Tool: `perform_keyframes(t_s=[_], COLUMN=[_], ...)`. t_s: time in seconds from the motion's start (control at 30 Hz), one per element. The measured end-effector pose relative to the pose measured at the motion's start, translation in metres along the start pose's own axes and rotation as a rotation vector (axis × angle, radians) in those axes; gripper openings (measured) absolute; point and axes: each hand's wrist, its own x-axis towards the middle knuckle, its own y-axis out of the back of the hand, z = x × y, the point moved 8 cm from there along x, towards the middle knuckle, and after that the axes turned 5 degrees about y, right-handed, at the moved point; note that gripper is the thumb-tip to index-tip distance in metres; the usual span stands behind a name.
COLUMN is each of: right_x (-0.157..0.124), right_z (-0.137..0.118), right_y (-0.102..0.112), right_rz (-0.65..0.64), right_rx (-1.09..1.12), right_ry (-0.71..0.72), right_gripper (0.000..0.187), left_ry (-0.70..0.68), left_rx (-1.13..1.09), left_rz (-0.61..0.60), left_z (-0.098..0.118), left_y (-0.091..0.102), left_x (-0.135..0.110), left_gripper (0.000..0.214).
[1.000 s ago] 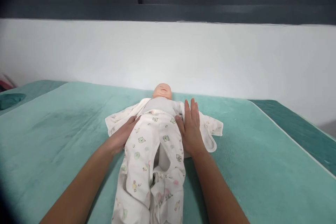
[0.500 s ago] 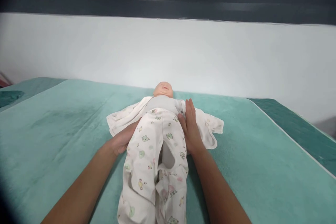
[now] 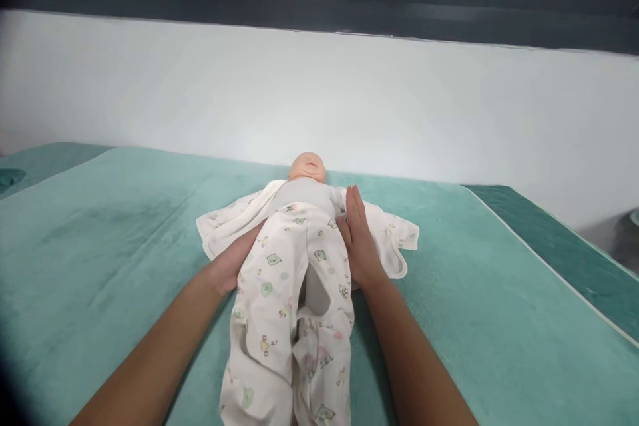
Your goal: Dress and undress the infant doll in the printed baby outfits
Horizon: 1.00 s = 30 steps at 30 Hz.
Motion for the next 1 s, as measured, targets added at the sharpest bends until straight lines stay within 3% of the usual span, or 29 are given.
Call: perform_keyframes(t_s=[0.3,0.87,1.0], right_x=[0.001,0.001,0.002], right_z=[-0.013,-0.014,-0.015], right_y=[0.005,0.001,0.013], right_rz=[0.046,-0.015,0.107], right_rx=[0.124,0.08,0.057], right_ry=[0.01,0.004,0.01], right_gripper=[0.055,0.053,0.047], left_ry=[0.028,0.07,0.025], left_rx=[-0.243,-0.219,-0.22], left_rz=[-0.026,-0.033,-0.033], left_z=[-0.003,-0.011,-0.003], left_y=[-0.008,-0.01,-0.011], left_x=[0.003,0.003,0.001], left_gripper=[0.061,0.061,0.057])
